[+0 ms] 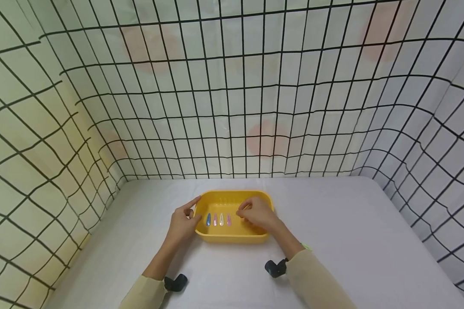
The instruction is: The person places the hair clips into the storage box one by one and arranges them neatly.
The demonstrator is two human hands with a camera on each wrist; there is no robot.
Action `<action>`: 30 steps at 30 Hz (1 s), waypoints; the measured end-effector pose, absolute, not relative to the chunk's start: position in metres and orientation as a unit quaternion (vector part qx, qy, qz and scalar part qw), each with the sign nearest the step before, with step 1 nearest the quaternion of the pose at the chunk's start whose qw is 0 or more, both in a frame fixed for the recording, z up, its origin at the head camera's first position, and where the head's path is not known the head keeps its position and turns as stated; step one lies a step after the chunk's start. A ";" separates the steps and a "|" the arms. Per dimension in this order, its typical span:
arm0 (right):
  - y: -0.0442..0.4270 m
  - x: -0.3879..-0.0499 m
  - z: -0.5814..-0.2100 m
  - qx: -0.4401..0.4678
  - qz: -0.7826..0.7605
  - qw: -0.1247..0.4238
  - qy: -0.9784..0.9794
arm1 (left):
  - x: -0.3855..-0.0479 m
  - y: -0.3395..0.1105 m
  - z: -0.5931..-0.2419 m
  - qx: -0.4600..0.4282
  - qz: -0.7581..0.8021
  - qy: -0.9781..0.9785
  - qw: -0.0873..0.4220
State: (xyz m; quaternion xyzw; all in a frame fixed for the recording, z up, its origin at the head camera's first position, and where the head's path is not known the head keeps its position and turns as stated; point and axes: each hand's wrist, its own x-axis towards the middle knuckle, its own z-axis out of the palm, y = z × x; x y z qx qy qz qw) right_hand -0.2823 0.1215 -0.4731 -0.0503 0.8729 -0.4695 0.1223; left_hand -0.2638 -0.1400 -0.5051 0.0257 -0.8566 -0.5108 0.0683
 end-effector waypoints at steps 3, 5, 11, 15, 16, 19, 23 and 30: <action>0.129 -0.279 -0.467 -0.066 -0.474 0.111 0.871 | -0.264 -0.140 -0.506 0.028 -0.510 -0.857 0.068; 0.134 -0.278 -0.463 -0.076 -0.475 0.103 0.871 | -0.264 -0.139 -0.506 0.030 -0.511 -0.856 0.067; 0.153 -0.276 -0.457 -0.092 -0.476 0.091 0.870 | -0.263 -0.139 -0.505 0.033 -0.515 -0.854 0.063; 0.168 -0.273 -0.450 -0.096 -0.487 0.083 0.864 | -0.264 -0.140 -0.504 0.032 -0.518 -0.852 0.062; 0.173 -0.271 -0.448 -0.096 -0.490 0.080 0.863 | -0.264 -0.140 -0.504 0.032 -0.519 -0.852 0.062; 0.186 -0.267 -0.443 -0.095 -0.498 0.074 0.859 | -0.265 -0.140 -0.504 0.028 -0.522 -0.851 0.062; 0.204 -0.263 -0.443 -0.086 -0.496 0.067 0.861 | -0.265 -0.141 -0.504 0.024 -0.520 -0.852 0.065; 0.236 -0.253 -0.453 -0.067 -0.470 0.064 0.878 | -0.264 -0.140 -0.505 0.024 -0.518 -0.852 0.066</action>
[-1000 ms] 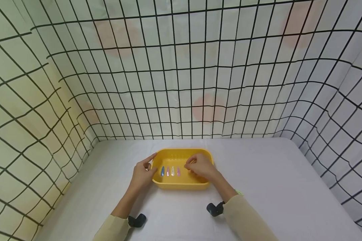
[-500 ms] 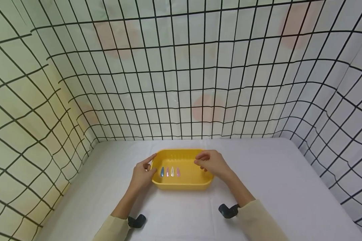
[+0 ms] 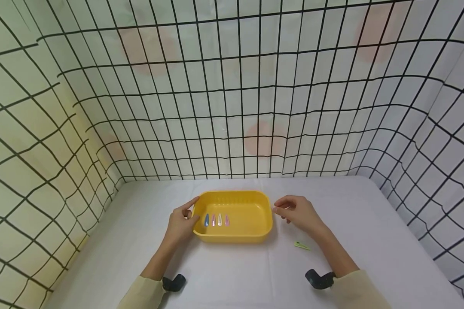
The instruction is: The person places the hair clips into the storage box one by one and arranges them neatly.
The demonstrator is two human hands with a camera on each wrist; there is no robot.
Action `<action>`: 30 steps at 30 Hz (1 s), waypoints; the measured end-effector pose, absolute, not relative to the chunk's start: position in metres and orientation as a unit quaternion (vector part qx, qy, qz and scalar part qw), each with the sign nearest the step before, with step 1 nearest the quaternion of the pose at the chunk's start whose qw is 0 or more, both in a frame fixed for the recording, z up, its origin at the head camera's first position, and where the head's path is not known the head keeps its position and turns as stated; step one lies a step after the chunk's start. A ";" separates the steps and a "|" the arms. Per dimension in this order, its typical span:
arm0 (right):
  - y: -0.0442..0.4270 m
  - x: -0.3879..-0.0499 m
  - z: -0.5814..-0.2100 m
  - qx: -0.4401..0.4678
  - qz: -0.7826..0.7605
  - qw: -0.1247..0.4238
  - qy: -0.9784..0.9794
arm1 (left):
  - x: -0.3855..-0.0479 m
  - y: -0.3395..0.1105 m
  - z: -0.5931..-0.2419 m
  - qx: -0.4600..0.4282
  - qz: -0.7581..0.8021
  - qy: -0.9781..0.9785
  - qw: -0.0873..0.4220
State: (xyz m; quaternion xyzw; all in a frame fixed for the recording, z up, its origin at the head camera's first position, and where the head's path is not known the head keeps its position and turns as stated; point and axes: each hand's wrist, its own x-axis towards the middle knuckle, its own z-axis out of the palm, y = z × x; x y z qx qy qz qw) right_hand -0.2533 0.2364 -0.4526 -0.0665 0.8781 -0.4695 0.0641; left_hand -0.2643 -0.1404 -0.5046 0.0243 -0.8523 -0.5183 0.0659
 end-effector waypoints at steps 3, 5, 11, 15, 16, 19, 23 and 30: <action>0.248 -0.247 -0.457 -0.060 -0.462 0.066 0.883 | -0.264 -0.140 -0.504 0.028 -0.516 -0.854 0.068; 0.254 -0.243 -0.459 -0.058 -0.457 0.068 0.885 | -0.264 -0.140 -0.504 0.030 -0.514 -0.855 0.068; 0.268 -0.231 -0.468 -0.044 -0.451 0.074 0.888 | -0.264 -0.139 -0.504 0.037 -0.512 -0.855 0.068; 0.279 -0.226 -0.477 -0.036 -0.445 0.075 0.892 | -0.264 -0.138 -0.504 0.041 -0.513 -0.855 0.064; 0.281 -0.225 -0.479 -0.037 -0.445 0.075 0.892 | -0.264 -0.138 -0.504 0.042 -0.513 -0.855 0.063; 0.290 -0.223 -0.485 -0.038 -0.449 0.080 0.889 | -0.264 -0.138 -0.504 0.042 -0.512 -0.856 0.063; 0.299 -0.219 -0.493 -0.044 -0.448 0.092 0.888 | -0.264 -0.138 -0.504 0.040 -0.509 -0.857 0.064; 0.308 -0.213 -0.503 -0.056 -0.447 0.116 0.885 | -0.264 -0.137 -0.504 0.044 -0.510 -0.857 0.060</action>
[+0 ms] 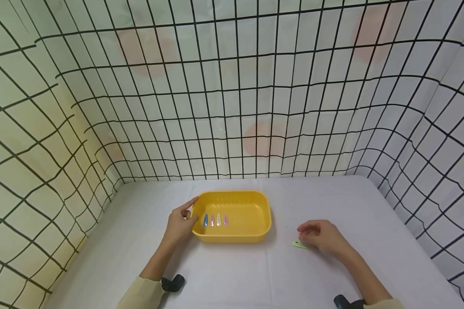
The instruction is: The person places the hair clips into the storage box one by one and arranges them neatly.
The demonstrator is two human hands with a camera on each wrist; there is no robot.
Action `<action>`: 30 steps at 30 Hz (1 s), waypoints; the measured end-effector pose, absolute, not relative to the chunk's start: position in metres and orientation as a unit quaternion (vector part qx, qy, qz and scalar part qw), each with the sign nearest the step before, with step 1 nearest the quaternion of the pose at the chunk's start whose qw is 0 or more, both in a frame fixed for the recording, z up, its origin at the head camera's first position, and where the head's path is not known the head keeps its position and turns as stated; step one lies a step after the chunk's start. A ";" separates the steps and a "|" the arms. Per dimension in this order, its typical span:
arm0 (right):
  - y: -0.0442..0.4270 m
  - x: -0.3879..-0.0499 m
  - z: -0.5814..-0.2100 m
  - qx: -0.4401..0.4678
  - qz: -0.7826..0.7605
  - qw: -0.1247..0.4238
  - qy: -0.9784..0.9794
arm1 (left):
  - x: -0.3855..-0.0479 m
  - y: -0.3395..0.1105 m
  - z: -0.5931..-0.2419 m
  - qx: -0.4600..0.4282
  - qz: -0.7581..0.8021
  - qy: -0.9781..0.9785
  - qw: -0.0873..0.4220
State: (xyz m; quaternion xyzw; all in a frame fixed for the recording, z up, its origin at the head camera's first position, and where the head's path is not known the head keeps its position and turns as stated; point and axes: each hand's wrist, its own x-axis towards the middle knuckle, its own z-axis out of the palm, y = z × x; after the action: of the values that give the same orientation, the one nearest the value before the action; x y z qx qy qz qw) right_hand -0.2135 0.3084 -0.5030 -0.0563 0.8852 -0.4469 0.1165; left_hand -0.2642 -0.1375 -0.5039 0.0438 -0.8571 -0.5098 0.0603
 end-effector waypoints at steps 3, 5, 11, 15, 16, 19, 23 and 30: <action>0.309 -0.211 -0.506 -0.064 -0.432 0.112 0.892 | -0.264 -0.138 -0.504 0.044 -0.510 -0.857 0.060; 0.310 -0.209 -0.508 -0.068 -0.419 0.103 0.900 | -0.265 -0.138 -0.504 0.044 -0.511 -0.857 0.059; 0.311 -0.207 -0.509 -0.066 -0.403 0.085 0.909 | -0.264 -0.138 -0.503 0.042 -0.515 -0.854 0.057; 0.310 -0.208 -0.511 -0.066 -0.410 0.088 0.905 | -0.264 -0.138 -0.503 0.042 -0.514 -0.854 0.059; 0.309 -0.208 -0.511 -0.067 -0.411 0.090 0.905 | -0.264 -0.138 -0.503 0.042 -0.514 -0.855 0.059; 0.308 -0.208 -0.511 -0.068 -0.410 0.097 0.904 | -0.264 -0.138 -0.504 0.042 -0.514 -0.855 0.059; 0.306 -0.207 -0.511 -0.087 -0.406 0.106 0.904 | -0.264 -0.138 -0.504 0.042 -0.515 -0.854 0.057; 0.304 -0.205 -0.510 -0.134 -0.407 0.119 0.896 | -0.264 -0.138 -0.504 0.041 -0.514 -0.855 0.055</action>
State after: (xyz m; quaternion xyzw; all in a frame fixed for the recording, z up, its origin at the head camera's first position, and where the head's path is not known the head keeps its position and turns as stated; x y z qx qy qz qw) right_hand -0.2051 0.3036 -0.5100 -0.1341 0.8956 -0.4071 0.1192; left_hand -0.2640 -0.1383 -0.5041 0.0405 -0.8548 -0.5144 0.0555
